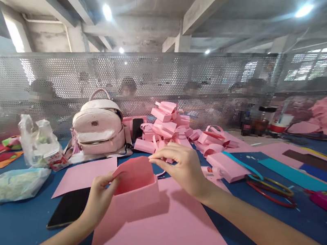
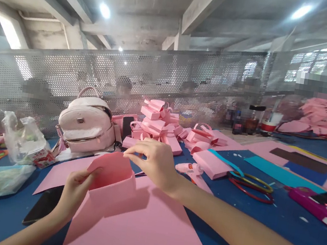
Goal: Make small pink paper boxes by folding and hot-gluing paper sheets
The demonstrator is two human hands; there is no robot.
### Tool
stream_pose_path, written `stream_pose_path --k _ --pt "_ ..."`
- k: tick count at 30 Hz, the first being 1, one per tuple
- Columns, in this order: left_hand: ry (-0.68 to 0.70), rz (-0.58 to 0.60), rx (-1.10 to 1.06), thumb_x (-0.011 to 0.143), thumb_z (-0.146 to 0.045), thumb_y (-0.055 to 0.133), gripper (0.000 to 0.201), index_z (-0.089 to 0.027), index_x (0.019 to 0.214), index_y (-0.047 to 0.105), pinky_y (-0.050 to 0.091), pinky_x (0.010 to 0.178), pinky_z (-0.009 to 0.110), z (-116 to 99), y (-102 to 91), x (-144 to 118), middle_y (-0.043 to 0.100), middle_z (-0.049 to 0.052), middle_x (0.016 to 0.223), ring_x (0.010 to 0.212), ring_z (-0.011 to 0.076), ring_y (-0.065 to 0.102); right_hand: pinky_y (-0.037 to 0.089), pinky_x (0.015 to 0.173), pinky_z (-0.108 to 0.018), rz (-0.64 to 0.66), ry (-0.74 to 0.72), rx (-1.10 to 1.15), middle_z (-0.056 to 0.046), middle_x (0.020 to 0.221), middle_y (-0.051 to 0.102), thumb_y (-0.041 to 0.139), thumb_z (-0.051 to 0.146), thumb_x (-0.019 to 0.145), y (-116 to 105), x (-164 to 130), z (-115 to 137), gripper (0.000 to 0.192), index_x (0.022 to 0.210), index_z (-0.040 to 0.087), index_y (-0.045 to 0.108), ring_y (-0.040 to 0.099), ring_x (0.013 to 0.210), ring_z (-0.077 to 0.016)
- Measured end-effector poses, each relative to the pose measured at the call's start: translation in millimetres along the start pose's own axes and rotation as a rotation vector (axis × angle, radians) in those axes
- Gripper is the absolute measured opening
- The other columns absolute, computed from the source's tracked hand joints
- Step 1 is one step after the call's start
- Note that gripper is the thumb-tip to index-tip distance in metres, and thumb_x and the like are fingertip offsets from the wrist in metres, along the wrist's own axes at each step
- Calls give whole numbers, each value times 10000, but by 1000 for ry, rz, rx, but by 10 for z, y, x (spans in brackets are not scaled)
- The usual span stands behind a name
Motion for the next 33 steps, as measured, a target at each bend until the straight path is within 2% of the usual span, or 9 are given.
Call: stream_pose_path --k 7,14,21,25,30,33 --pt "20 17 7 888 -412 638 321 -163 844 835 480 619 253 2 8 -25 731 31 706 684 216 617 481 653 -283 24 -60 -103 21 806 789 728 224 899 31 -8 -44 89 816 229 761 671 705 -156" --pt "43 74 19 927 -417 596 345 -168 888 831 480 626 255 38 40 -29 728 31 717 682 200 612 461 728 -321 111 -92 -20 3 791 738 679 218 924 47 6 33 102 832 220 722 610 735 -170" --pt "123 135 100 964 -368 554 333 -182 886 819 464 629 251 -28 42 -44 682 38 675 682 190 588 418 646 -277 52 24 109 -1 770 665 651 183 924 -19 44 96 121 804 198 664 533 696 -144" --pt "194 192 158 951 -311 572 269 -203 939 818 456 665 259 -147 35 -39 699 49 681 711 201 593 429 751 -310 96 -116 115 5 812 709 698 204 925 -40 49 161 75 854 209 721 546 760 -154" --pt "322 264 298 966 -239 545 271 -233 1064 797 460 698 278 -290 49 -64 784 79 834 732 201 638 400 750 -326 203 -297 -62 -10 848 701 676 262 950 -1 -14 307 100 912 219 758 495 800 -178" --pt "359 285 397 990 -243 515 291 -238 1048 800 457 670 278 -356 63 -88 797 78 833 678 192 655 402 760 -334 235 -347 -135 -23 872 712 656 275 965 25 -47 368 119 927 219 754 490 799 -184"
Point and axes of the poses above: each hand's wrist, its own x-axis towards the middle knuckle, its own y-axis out of the palm, z = x × y, the point moved 3 cm from there along x, towards the middle knuckle
